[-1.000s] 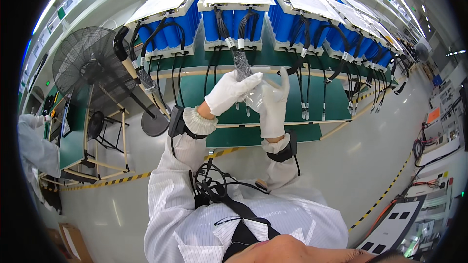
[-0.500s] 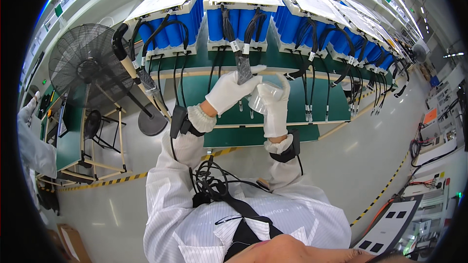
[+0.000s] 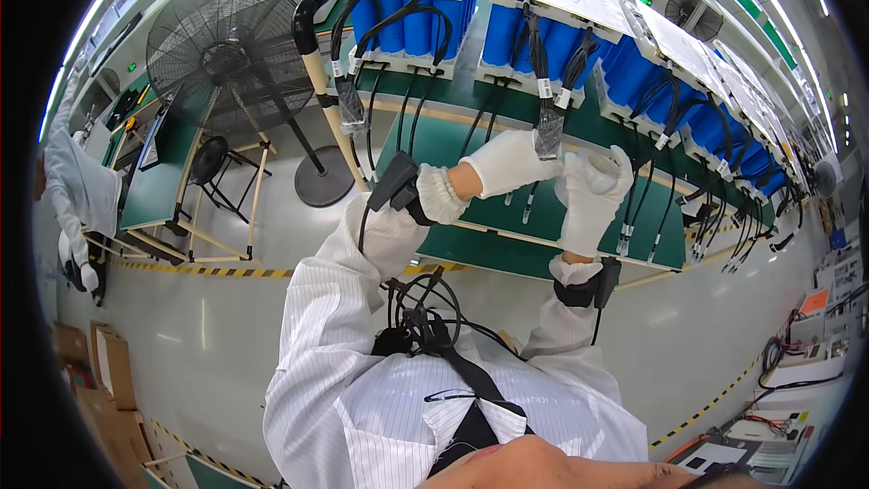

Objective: The recorder applies white adhesive tape to bundle or secure black cable connectors on a battery assembly line.

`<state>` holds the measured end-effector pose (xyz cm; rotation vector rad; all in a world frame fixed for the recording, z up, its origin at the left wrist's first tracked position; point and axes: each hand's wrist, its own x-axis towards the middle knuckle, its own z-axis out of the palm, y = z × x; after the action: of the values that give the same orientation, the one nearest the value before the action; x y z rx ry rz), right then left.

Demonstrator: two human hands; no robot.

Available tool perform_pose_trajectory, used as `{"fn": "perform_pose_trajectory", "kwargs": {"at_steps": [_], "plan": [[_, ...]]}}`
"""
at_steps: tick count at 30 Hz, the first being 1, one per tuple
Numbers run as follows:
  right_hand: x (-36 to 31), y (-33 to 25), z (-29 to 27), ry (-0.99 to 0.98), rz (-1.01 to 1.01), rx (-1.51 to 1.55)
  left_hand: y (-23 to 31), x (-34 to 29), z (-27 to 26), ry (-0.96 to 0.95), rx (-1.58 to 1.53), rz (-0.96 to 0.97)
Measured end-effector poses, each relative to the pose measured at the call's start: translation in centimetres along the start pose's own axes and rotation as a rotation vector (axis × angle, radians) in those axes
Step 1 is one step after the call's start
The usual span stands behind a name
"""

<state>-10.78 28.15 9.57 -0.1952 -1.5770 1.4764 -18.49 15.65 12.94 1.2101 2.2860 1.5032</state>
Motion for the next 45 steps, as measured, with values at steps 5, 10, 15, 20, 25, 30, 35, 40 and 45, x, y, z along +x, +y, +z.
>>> {"fn": "perform_pose_trajectory", "kwargs": {"at_steps": [5, 10, 15, 20, 25, 30, 35, 40, 45], "plan": [[-0.2, 0.8, -0.3, 0.029, -0.186, -0.145, -1.2, 0.8, 1.4, 0.08, 0.201, 0.047], [-3.8, -1.7, -0.5, -0.197, 0.061, 0.178, -2.6, 1.6, 1.3, 0.295, 0.222, -0.118], [-4.5, -3.3, -3.3, -0.218, 0.28, 0.67, -3.4, 0.5, 0.3, 0.006, -0.191, -0.101], [-4.3, -2.7, -5.3, -0.096, 0.112, 0.347, -1.8, -0.4, -1.5, -0.373, -1.049, -0.339], [-4.8, -2.1, -6.6, 0.001, 0.235, 0.374, -0.1, -2.8, -2.3, -0.415, -0.655, 0.027], [-5.3, -1.3, -6.8, 0.073, 0.214, 0.339, -0.3, -2.7, -1.0, -0.318, -0.751, -0.019], [-5.6, -1.5, -6.6, 0.112, 0.251, 0.389, -0.7, -1.4, 0.0, -0.231, -1.059, -0.195], [-5.7, -1.2, -7.3, 0.163, 0.27, 0.389, -0.4, -0.7, 0.1, -0.211, -1.106, -0.213], [-6.1, -1.4, -9.1, 0.242, 0.213, 0.293, -1.2, -1.5, 0.6, -0.23, -1.153, 0.008]]}}
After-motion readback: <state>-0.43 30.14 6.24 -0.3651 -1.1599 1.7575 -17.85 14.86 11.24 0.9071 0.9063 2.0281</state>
